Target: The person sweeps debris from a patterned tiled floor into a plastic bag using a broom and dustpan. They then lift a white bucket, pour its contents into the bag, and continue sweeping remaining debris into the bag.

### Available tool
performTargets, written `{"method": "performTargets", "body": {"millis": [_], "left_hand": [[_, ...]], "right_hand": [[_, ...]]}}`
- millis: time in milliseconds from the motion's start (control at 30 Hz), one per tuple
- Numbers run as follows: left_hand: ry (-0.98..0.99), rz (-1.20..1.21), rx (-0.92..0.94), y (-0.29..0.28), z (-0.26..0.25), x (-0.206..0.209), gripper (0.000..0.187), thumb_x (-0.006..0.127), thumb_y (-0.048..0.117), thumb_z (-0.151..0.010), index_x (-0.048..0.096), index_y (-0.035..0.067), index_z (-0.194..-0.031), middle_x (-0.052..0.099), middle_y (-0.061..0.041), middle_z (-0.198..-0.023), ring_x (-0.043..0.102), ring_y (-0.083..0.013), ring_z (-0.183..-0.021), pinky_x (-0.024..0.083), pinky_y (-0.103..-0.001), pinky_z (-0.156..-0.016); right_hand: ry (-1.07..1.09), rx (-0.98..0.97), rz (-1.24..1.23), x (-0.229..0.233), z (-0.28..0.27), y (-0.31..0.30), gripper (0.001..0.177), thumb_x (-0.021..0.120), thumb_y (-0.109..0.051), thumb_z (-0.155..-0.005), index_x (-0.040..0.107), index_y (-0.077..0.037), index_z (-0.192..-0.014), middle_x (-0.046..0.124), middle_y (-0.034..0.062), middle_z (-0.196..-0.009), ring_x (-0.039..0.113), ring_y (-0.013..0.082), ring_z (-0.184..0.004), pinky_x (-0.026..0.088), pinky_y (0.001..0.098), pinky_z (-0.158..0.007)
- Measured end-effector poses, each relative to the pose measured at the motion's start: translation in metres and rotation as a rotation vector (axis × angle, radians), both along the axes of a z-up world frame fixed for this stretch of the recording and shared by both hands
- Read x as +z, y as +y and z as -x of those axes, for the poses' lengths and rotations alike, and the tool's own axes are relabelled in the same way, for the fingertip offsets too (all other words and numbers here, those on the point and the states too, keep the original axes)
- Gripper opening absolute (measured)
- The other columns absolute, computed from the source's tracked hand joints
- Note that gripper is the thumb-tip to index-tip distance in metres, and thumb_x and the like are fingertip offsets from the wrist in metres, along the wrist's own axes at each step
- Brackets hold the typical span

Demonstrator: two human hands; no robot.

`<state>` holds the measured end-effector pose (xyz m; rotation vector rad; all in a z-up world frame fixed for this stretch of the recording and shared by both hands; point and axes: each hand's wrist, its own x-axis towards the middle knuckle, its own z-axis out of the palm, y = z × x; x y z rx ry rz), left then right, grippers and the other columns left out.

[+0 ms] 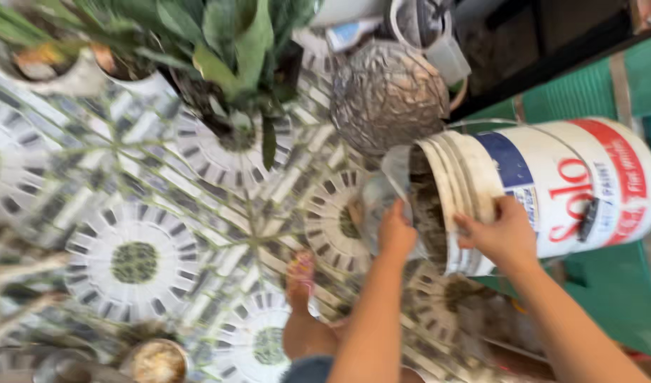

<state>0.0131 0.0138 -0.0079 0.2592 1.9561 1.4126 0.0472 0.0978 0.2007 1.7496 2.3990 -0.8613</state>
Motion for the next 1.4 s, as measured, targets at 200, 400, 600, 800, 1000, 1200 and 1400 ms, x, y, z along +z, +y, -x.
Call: {"method": "performTargets", "body": {"millis": [200, 400, 600, 800, 1000, 1200, 1400], "left_hand": [[-0.020, 0.051, -0.010, 0.003, 0.002, -0.013, 0.062, 0.062, 0.003, -0.080, 0.055, 0.014, -0.141, 0.066, -0.021, -0.119, 0.065, -0.0419, -0.105, 0.052, -0.051, -0.088], [0.066, 0.023, -0.088, 0.027, 0.005, -0.001, 0.057, 0.063, 0.002, -0.082, 0.059, 0.015, -0.137, 0.069, -0.023, -0.107, 0.065, -0.0440, -0.100, 0.051, -0.053, -0.083], [0.090, 0.131, -0.226, 0.021, 0.031, 0.002, 0.058, 0.063, 0.004, -0.081, 0.059, 0.019, -0.137, 0.072, -0.018, -0.090, 0.069, -0.0391, -0.089, 0.053, -0.050, -0.079], [0.120, 0.177, -0.302, 0.032, 0.038, 0.016, 0.058, 0.063, 0.003, -0.081, 0.061, 0.022, -0.135, 0.071, -0.014, -0.087, 0.070, -0.0344, -0.085, 0.054, -0.047, -0.077], [0.111, 0.233, -0.420, 0.065, 0.039, 0.030, 0.056, 0.065, 0.009, -0.086, 0.057, 0.022, -0.140, 0.072, -0.013, -0.087, 0.071, -0.0325, -0.084, 0.054, -0.044, -0.078], [0.127, 0.120, -0.419, 0.113, 0.011, 0.020, 0.055, 0.064, 0.010, -0.084, 0.058, 0.018, -0.138, 0.075, -0.012, -0.090, 0.073, -0.0293, -0.085, 0.055, -0.040, -0.080], [0.286, -0.006, -0.408, 0.174, -0.016, -0.008, 0.055, 0.064, 0.007, -0.080, 0.061, 0.013, -0.135, 0.074, -0.017, -0.092, 0.074, -0.0315, -0.088, 0.056, -0.041, -0.083]], "right_hand": [[-0.159, 0.079, -0.037, -0.002, 0.007, 0.029, 0.060, 0.089, -0.032, -0.080, 0.063, 0.014, -0.108, 0.076, 0.0269, -0.081, 0.074, 0.0259, -0.064, 0.055, 0.0378, -0.060], [0.146, -0.168, 0.128, 0.011, -0.010, 0.018, 0.056, 0.085, -0.023, -0.076, 0.058, 0.008, -0.113, 0.074, 0.0196, -0.094, 0.075, 0.0247, -0.065, 0.057, 0.0344, -0.055], [0.242, -0.347, 0.125, 0.028, -0.019, 0.017, 0.054, 0.087, -0.016, -0.074, 0.058, 0.008, -0.112, 0.072, 0.0168, -0.089, 0.074, 0.0233, -0.063, 0.057, 0.0349, -0.052], [0.268, -0.519, 0.101, 0.027, -0.053, 0.005, 0.057, 0.092, -0.017, -0.072, 0.060, 0.011, -0.109, 0.071, 0.0194, -0.086, 0.069, 0.0219, -0.060, 0.054, 0.0334, -0.053], [0.592, -0.885, 0.105, 0.015, -0.115, 0.017, 0.063, 0.086, -0.023, -0.077, 0.054, 0.010, -0.118, 0.070, 0.0148, -0.094, 0.070, 0.0207, -0.071, 0.058, 0.0307, -0.060], [0.777, -1.212, 0.212, -0.011, -0.225, -0.001, 0.058, 0.081, -0.022, -0.081, 0.048, -0.001, -0.124, 0.064, 0.0096, -0.108, 0.068, 0.0205, -0.093, 0.052, 0.0385, -0.075], [0.946, -1.424, 0.324, -0.069, -0.331, -0.034, 0.037, 0.075, -0.031, -0.093, 0.051, -0.010, -0.110, 0.062, 0.0047, -0.105, 0.058, 0.0181, -0.102, 0.045, 0.0456, -0.093]]}}
